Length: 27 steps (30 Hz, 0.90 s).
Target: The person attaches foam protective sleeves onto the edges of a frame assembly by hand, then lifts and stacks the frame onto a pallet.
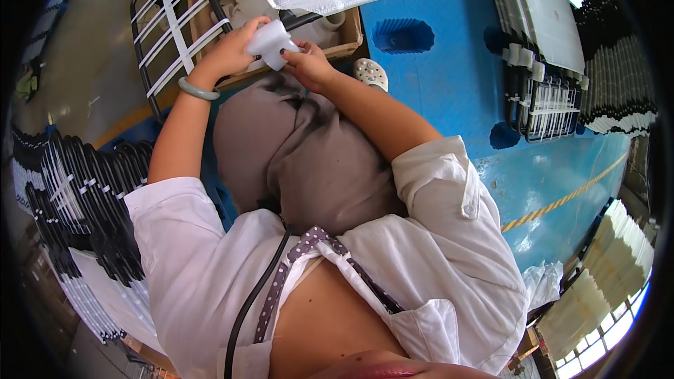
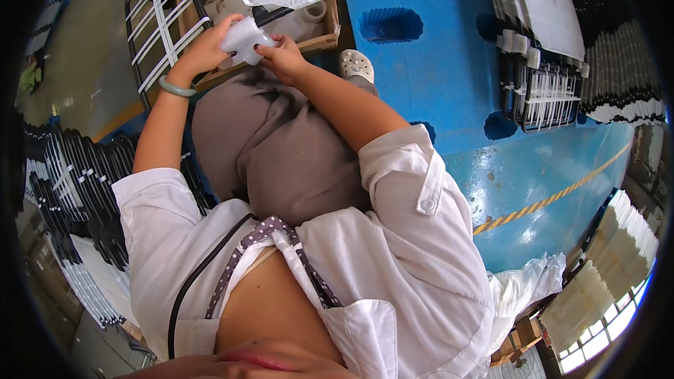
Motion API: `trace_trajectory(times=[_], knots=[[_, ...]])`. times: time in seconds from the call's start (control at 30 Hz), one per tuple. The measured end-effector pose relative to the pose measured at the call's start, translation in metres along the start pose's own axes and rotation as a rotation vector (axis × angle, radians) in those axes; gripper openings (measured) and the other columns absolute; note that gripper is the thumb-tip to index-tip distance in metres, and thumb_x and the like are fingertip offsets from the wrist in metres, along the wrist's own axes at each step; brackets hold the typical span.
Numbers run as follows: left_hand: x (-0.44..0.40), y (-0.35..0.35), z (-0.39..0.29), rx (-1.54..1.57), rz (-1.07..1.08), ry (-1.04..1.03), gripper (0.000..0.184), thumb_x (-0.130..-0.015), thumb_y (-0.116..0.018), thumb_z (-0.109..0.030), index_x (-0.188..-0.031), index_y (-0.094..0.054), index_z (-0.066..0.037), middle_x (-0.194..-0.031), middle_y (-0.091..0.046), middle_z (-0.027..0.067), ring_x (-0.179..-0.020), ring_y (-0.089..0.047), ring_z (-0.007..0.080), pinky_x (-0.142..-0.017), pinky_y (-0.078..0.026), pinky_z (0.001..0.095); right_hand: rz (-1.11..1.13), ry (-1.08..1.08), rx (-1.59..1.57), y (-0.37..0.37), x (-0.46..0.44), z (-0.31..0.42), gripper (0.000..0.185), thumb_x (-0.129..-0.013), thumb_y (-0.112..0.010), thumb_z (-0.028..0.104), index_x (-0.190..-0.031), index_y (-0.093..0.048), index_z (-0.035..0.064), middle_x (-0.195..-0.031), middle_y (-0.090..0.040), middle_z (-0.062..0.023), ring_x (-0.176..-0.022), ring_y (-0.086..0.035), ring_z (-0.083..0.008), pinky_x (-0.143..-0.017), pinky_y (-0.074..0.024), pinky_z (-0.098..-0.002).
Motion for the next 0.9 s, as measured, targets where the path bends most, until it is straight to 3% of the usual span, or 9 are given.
trace_trajectory(times=[0.1, 0.4, 0.6, 0.8, 0.9], knots=[[0.002, 0.006, -0.013, -0.023, -0.008, -0.030, 0.059, -0.068, -0.056, 0.004, -0.122, -0.037, -0.008, -0.096, -0.059, 0.0166, -0.087, -0.059, 0.0287, -0.074, -0.046, 0.0340, 0.135, -0.014, -0.111, -0.005, -0.002, 0.003, 0.048, -0.083, -0.062, 0.007, -0.124, -0.039, 0.0037, -0.106, -0.056, -0.0029, -0.096, -0.054, -0.0145, -0.088, -0.0418, -0.0333], [0.002, 0.010, -0.016, -0.109, -0.147, -0.015, 0.051, -0.074, -0.070, -0.025, -0.111, -0.039, -0.008, -0.084, -0.060, 0.0191, -0.074, -0.060, 0.0331, -0.065, -0.046, 0.0366, 0.090, -0.084, 0.095, -0.010, -0.008, 0.000, 0.061, -0.083, -0.062, 0.004, -0.135, -0.032, 0.0126, -0.106, -0.053, -0.0061, -0.093, -0.053, -0.0156, -0.072, -0.0510, -0.0315], [0.003, 0.011, -0.020, -0.108, -0.185, 0.004, 0.046, -0.076, -0.069, -0.027, -0.107, -0.042, -0.006, -0.088, -0.061, 0.0219, -0.080, -0.061, 0.0377, -0.068, -0.047, 0.0393, 0.126, 0.137, 0.205, -0.022, -0.023, 0.010, 0.056, -0.080, -0.063, 0.001, -0.129, -0.036, 0.0021, -0.103, -0.055, -0.0109, -0.076, -0.057, -0.0182, -0.067, -0.0527, -0.0306], [0.006, 0.006, -0.012, -0.035, -0.177, 0.063, 0.042, -0.075, -0.068, -0.026, -0.107, -0.046, -0.008, -0.091, -0.062, 0.0200, -0.083, -0.061, 0.0371, -0.069, -0.047, 0.0385, -0.041, 0.145, 0.313, -0.015, -0.036, 0.019, 0.044, -0.077, -0.058, -0.007, -0.119, -0.045, 0.0005, -0.101, -0.057, -0.0104, -0.080, -0.062, -0.0216, -0.071, -0.0536, -0.0315], [0.010, 0.011, -0.012, -0.046, -0.252, 0.059, 0.042, -0.074, -0.069, -0.025, -0.108, -0.050, -0.009, -0.092, -0.063, 0.0185, -0.084, -0.061, 0.0365, -0.071, -0.047, 0.0375, 0.174, 0.257, 0.410, -0.033, -0.040, 0.030, 0.043, -0.073, -0.059, -0.010, -0.113, -0.046, -0.0003, -0.105, -0.056, -0.0119, -0.088, -0.062, -0.0234, -0.073, -0.0538, -0.0335]])
Point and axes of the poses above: each hand's wrist, its own x-axis away from the middle knuckle, its own y-axis out of the back of the hand, z = x × y, the point moved 10 cm from there along -x, towards the middle knuckle
